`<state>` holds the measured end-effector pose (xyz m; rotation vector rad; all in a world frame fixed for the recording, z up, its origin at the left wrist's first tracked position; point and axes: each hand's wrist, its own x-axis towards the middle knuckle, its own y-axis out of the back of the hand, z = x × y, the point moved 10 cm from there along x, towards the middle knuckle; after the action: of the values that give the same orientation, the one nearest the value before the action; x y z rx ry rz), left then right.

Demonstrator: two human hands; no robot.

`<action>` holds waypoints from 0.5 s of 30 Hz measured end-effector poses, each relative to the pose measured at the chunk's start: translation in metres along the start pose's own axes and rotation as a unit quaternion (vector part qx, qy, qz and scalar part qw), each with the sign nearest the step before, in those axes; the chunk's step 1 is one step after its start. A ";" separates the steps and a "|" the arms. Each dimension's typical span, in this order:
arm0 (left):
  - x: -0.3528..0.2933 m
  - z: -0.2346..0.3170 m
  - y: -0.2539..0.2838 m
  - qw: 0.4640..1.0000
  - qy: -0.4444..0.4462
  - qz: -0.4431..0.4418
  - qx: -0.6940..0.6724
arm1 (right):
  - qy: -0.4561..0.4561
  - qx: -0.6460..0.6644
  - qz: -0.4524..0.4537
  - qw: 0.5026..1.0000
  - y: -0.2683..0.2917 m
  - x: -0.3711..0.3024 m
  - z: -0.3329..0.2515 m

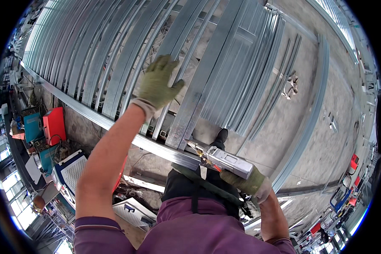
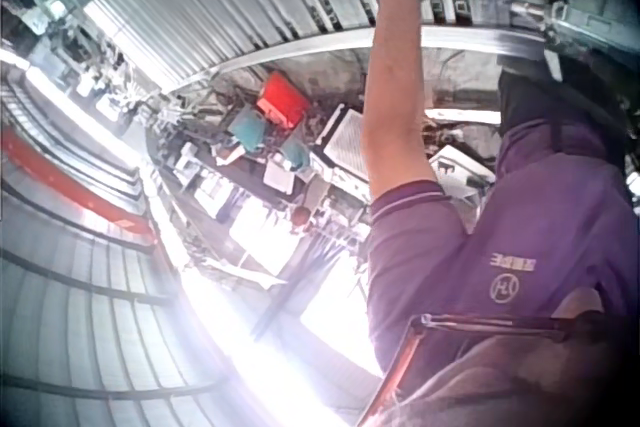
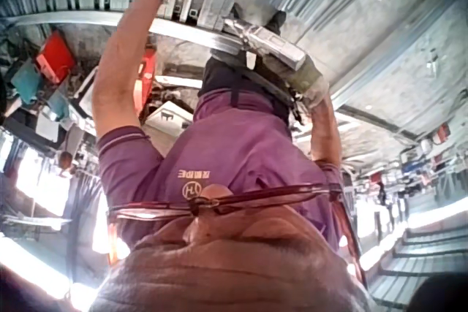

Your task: The person welds metal frame components using a handheld welding tool. They hold the frame steady with one hand while applying welds along the joints with the other, producing bright sparks. The person repositions the frame and continues welding along different sections.

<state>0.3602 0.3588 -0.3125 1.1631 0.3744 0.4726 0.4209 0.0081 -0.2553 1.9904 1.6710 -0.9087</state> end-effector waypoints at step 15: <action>-0.047 -0.045 -0.003 0.984 -0.021 -0.150 0.097 | -0.077 -0.110 -0.016 0.991 -0.030 0.035 0.009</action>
<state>0.2975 0.3680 -0.3297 1.2773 0.5592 0.1496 0.3927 0.0343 -0.2823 1.7097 1.6436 -0.8269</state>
